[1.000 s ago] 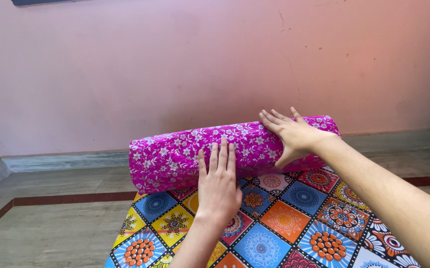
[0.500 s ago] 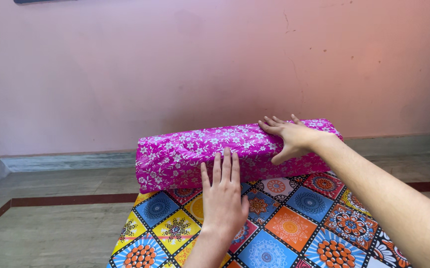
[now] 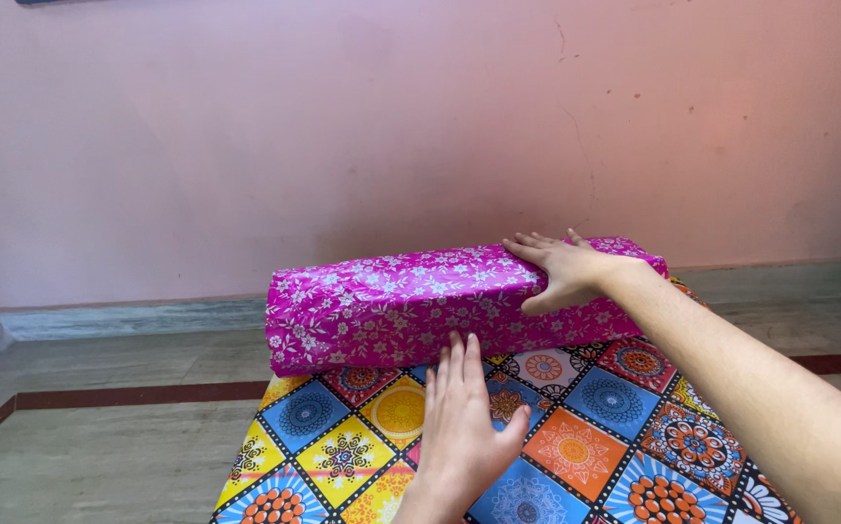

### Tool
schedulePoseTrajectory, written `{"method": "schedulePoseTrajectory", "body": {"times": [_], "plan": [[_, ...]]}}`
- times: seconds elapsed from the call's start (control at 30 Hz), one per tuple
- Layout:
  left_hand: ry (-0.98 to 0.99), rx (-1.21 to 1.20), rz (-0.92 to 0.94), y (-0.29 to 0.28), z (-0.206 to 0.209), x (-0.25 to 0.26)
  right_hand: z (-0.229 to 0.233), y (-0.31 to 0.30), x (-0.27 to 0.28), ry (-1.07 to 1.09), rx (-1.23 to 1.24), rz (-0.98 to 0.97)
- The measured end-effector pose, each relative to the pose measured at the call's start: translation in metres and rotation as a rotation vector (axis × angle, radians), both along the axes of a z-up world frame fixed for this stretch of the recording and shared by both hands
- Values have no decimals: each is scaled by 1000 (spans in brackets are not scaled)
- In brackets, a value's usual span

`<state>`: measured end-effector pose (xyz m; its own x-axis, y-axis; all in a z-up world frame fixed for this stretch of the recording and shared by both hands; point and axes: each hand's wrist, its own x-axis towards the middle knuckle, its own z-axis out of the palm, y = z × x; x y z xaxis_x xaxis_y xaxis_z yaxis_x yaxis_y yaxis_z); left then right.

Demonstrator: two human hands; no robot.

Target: The person places a cardboard box on a table, unfolds a sheet of pink floral wrapping paper, and wraps the box by folding and taping the paper around it. The person smooths the paper and secures the edges with tape, leaving the box partially wrapped.

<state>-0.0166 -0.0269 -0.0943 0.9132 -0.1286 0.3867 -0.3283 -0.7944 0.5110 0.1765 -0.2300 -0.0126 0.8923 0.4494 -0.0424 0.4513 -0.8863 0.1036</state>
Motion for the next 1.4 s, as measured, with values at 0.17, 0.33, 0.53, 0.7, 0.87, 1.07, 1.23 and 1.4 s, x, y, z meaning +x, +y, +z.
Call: {"method": "schedulePoseTrajectory", "body": {"times": [0.17, 0.33, 0.53, 0.7, 0.87, 1.07, 1.23, 1.4], "plan": [[-16, -319, -43, -4, -5, 9, 6, 1, -4, -25, 11, 9], [39, -460, -4, -7, 2, 18, 23, 3, -29, -89, 22, 62], [46, -598, 51, -5, 11, 29, 35, 8, -67, 81, 284, -78], [-45, -608, 85, 11, 8, 40, 28, 1, -75, 209, 615, -39], [-54, -479, 222, 36, 16, 46, 14, -1, -78, 569, 917, -42], [183, -341, 303, 59, 49, 32, 4, 5, -103, 664, 1016, 105], [291, -44, 324, 77, 84, 21, -6, 21, -127, 687, 987, 182], [414, 247, 372, 80, 109, 27, -19, 35, -145, 673, 895, 224]]}}
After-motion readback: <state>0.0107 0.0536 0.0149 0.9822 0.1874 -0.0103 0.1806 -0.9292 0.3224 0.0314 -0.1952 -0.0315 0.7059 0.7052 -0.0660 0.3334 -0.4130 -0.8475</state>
